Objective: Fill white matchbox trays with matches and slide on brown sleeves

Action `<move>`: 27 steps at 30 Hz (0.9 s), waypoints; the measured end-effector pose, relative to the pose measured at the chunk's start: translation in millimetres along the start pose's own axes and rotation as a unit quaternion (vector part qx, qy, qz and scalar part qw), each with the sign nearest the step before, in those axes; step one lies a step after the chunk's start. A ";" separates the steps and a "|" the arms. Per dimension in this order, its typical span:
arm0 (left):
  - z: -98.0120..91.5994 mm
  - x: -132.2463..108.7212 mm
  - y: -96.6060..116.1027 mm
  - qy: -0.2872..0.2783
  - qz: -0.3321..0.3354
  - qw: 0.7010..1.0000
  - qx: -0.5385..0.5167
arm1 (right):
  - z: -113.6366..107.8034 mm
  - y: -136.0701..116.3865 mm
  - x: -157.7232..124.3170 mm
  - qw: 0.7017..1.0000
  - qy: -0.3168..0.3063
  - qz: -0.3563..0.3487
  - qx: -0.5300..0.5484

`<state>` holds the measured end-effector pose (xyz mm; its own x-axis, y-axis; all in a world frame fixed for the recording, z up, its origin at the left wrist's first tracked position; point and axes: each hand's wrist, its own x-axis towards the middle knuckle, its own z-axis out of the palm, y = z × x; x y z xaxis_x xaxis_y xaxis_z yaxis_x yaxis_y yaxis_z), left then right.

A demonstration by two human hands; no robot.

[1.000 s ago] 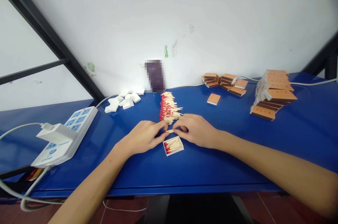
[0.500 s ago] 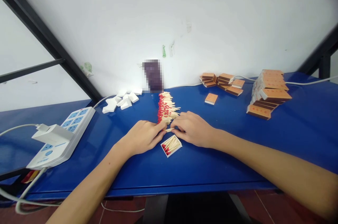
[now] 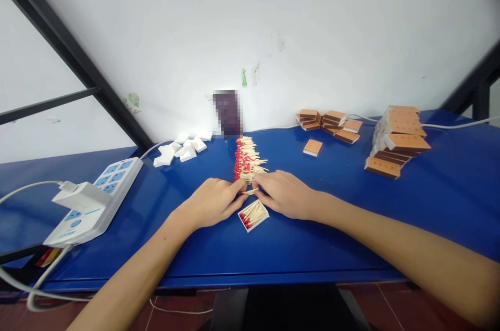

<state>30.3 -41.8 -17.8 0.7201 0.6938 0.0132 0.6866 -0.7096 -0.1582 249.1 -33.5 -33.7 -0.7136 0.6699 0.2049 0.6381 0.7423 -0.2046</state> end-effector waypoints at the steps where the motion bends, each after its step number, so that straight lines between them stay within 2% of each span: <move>1: -0.3 0.3 0.3 -0.004 -0.002 1.000 -0.002 | -1.1 -0.9 0.4 1.000 -0.008 0.003 -0.008; 11: -1.0 -0.1 5.4 -0.043 -0.014 0.999 0.019 | -2.2 -3.1 -0.6 0.997 -0.020 -0.022 -0.075; 18: -3.5 -1.6 5.8 -0.042 -0.025 0.999 0.008 | -3.2 -4.4 -1.2 0.998 -0.014 -0.021 -0.052; 23: -16.7 -9.0 6.9 -0.016 -0.024 0.997 -0.073 | -11.9 -8.2 -6.7 1.000 0.002 -0.022 0.006; 27: -26.7 -13.5 12.0 -0.004 -0.002 0.984 -0.180 | -21.5 -9.8 -14.8 0.993 -0.041 -0.036 0.102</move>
<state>31.5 -63.0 6.5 0.7173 0.6968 0.0057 0.6816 -0.7033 0.2020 259.7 -50.4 -14.1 -0.7813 0.6061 0.1490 0.5195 0.7638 -0.3830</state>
